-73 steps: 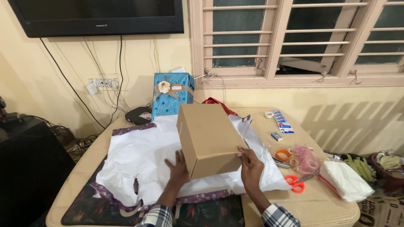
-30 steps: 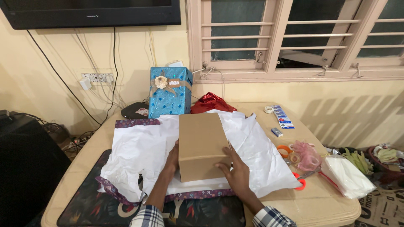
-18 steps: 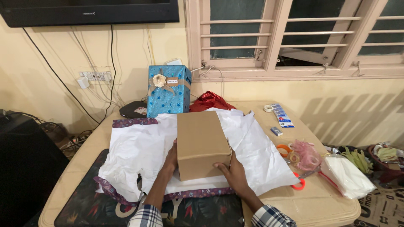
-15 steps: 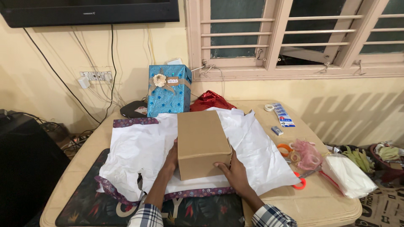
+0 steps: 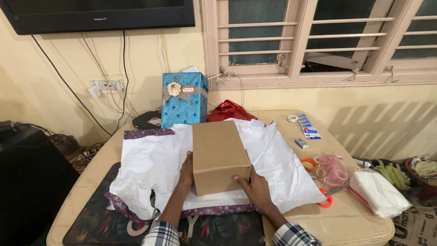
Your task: The person seals a cardboard box using a handheld stapler, then wraps the box in white tissue paper followed by patterned purple wrapping paper. The person folds and smooths the paper around the box to complete the wrapping.
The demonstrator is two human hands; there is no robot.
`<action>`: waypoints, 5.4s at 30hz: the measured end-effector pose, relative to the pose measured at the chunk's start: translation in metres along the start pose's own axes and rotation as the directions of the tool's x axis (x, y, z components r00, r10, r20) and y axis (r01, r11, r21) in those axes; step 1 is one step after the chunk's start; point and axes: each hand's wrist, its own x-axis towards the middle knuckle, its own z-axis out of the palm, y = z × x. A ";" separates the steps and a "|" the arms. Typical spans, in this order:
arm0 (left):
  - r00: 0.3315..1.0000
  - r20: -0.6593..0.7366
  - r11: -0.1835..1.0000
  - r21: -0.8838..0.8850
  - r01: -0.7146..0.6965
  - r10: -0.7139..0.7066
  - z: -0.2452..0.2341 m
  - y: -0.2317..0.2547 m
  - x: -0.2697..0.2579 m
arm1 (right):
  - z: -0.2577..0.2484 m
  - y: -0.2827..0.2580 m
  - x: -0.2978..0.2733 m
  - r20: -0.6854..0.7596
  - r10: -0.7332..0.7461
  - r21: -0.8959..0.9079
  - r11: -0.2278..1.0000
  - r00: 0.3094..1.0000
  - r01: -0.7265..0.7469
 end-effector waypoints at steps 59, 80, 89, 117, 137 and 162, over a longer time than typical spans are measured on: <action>0.986 0.006 0.855 -0.498 -0.144 0.169 0.016 -0.021 -0.020 | -0.006 0.020 -0.009 0.096 -0.054 0.158 0.987 0.994 0.038; 0.944 0.154 0.899 -0.380 -0.217 0.292 0.016 0.000 -0.035 | -0.010 0.025 -0.008 0.077 -0.056 0.239 0.970 0.995 0.036; 0.989 0.070 0.921 -0.378 -0.092 0.127 0.006 0.042 -0.036 | -0.023 0.054 -0.004 0.107 -0.114 0.317 0.946 0.988 0.075; 0.993 -0.009 0.939 -0.326 -0.113 0.116 0.030 -0.016 0.001 | -0.029 0.099 -0.006 0.319 -0.050 -0.298 0.943 0.947 0.150; 0.980 0.134 0.853 -0.519 -0.059 0.150 0.025 0.023 -0.033 | -0.141 0.145 0.049 -0.359 0.210 -0.409 0.840 0.909 -0.356; 0.809 -0.110 0.795 0.303 -0.526 0.577 0.013 0.066 -0.016 | -0.132 0.087 0.053 -0.303 -0.008 -0.216 0.975 0.953 -0.061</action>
